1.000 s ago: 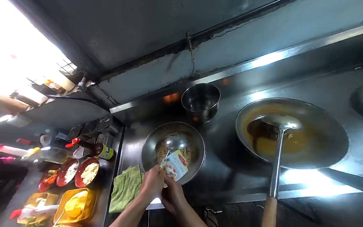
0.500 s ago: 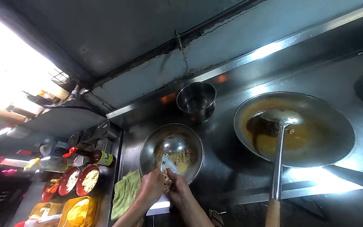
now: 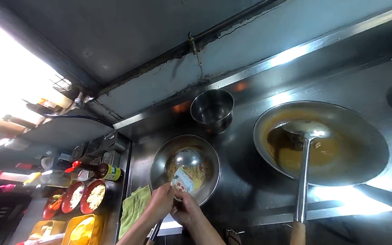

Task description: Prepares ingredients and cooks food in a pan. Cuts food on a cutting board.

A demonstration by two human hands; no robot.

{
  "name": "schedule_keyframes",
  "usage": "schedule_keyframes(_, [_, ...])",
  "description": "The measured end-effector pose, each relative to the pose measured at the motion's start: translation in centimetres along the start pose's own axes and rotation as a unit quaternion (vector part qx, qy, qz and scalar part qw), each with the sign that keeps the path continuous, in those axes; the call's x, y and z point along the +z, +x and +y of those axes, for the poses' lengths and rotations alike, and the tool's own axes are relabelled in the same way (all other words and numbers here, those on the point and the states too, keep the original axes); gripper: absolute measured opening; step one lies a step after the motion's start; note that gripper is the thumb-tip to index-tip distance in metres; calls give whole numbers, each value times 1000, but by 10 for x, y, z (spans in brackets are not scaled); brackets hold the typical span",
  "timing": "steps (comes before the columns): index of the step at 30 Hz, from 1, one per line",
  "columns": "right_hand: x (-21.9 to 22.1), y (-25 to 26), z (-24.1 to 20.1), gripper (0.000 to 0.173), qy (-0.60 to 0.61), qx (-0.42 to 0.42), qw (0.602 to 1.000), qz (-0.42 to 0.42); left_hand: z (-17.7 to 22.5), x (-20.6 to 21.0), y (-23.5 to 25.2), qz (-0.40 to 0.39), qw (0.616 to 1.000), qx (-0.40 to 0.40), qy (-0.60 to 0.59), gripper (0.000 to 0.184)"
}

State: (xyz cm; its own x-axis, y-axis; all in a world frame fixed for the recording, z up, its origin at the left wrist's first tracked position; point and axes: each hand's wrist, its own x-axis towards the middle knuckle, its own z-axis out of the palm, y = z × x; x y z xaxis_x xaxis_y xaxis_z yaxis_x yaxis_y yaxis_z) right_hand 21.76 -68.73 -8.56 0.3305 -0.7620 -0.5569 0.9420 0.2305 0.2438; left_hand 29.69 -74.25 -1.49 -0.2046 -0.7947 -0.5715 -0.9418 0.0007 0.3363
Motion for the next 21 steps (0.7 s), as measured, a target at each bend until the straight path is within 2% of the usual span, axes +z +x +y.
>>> schedule_keyframes(4, [-9,8,-7,13,-18,-25,1000,6,1,-1,-7,-11,1000,4,21,34])
schedule_keyframes(9, [-4,12,-17,20,-43,-36,996,62,0,2,-15,-11,1000,22,19,36])
schedule_keyframes(15, [-13,25,-19,28,-62,-87,992,63,-6,3,-27,-19,999,34,38,37])
schedule_keyframes(18, [-13,28,-19,29,-100,-115,983,102,-10,2,-33,-42,999,7,20,34])
schedule_keyframes(21, [-12,23,-20,28,-129,-135,977,107,-12,-5,-36,-115,991,-53,-45,28])
